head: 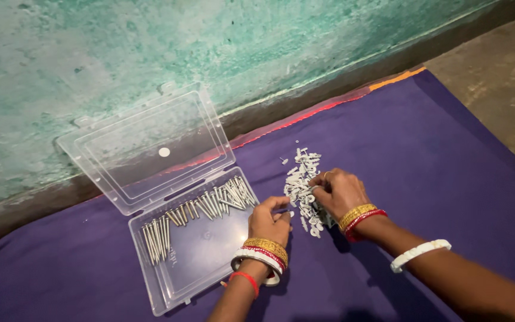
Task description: The person sorts long metal nails and white plastic washers by hand on a purple cloth, picking individual items from a pile and placing the nails into specific compartments of a transparent plastic box.
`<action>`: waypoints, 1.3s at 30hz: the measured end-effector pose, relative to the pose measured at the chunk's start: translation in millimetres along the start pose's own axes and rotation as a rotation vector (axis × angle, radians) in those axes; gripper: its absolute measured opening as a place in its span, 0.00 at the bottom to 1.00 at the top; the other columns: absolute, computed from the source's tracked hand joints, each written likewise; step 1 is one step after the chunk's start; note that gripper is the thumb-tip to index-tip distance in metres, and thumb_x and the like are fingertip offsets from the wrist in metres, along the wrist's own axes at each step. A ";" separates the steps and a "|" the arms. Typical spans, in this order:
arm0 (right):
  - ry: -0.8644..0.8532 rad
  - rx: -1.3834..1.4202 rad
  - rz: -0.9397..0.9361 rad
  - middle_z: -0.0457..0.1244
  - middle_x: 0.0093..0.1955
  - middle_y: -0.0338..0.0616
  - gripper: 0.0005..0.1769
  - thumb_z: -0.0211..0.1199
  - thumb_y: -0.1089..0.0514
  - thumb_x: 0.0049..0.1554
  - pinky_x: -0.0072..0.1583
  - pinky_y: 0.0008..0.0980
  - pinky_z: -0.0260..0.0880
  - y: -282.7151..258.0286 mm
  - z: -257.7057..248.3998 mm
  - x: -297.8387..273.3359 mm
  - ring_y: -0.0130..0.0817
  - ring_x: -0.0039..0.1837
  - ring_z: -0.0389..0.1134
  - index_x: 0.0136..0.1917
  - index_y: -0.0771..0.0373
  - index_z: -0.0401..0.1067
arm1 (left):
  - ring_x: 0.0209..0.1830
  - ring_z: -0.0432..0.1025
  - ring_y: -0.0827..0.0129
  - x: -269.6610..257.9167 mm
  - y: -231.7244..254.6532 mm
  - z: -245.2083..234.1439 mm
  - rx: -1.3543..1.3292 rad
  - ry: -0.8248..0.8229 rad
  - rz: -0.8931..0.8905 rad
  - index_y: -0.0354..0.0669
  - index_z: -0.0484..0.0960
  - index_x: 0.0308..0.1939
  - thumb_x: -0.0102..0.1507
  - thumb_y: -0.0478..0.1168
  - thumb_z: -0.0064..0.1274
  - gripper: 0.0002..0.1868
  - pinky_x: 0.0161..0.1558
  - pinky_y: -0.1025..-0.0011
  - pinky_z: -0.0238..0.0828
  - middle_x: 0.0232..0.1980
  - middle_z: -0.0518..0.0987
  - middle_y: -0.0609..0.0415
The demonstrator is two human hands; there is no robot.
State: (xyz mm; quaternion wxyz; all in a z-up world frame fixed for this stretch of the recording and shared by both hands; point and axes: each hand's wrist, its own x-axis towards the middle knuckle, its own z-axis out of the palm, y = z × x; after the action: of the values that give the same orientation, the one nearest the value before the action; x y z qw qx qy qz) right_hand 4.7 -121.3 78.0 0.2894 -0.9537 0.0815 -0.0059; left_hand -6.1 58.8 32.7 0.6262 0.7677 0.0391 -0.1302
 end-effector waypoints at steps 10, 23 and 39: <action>-0.140 0.263 -0.193 0.74 0.40 0.45 0.11 0.70 0.56 0.49 0.46 0.33 0.78 -67.1 22.4 -6.2 0.32 0.41 0.78 0.46 0.58 0.83 | 0.28 0.79 0.72 -8.8 2.9 -39.0 -0.106 0.160 -0.092 0.36 0.86 0.45 0.63 0.29 0.51 0.10 0.30 0.74 0.77 0.36 0.86 0.51; -0.345 -0.091 -0.475 0.73 0.41 0.46 0.10 0.68 0.51 0.52 0.48 0.38 0.75 -73.3 33.1 -26.9 0.40 0.41 0.75 0.47 0.53 0.82 | 0.32 0.82 0.64 -24.2 -15.0 -68.1 0.226 0.153 -0.220 0.46 0.89 0.43 0.60 0.37 0.56 0.10 0.40 0.67 0.79 0.35 0.87 0.49; -0.112 -0.237 -0.446 0.66 0.57 0.40 0.11 0.68 0.52 0.51 0.65 0.43 0.67 40.1 5.6 0.4 0.42 0.62 0.67 0.48 0.52 0.78 | 0.43 0.79 0.49 -27.5 0.0 42.2 0.284 -0.032 0.238 0.39 0.87 0.41 0.58 0.33 0.55 0.09 0.48 0.59 0.77 0.46 0.83 0.40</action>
State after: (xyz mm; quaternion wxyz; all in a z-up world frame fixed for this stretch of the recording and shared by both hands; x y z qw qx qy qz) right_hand -0.7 -151.1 51.1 0.1713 -0.9742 -0.1468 -0.0072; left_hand -39.0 20.7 31.8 0.5229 0.8455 -0.0807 -0.0716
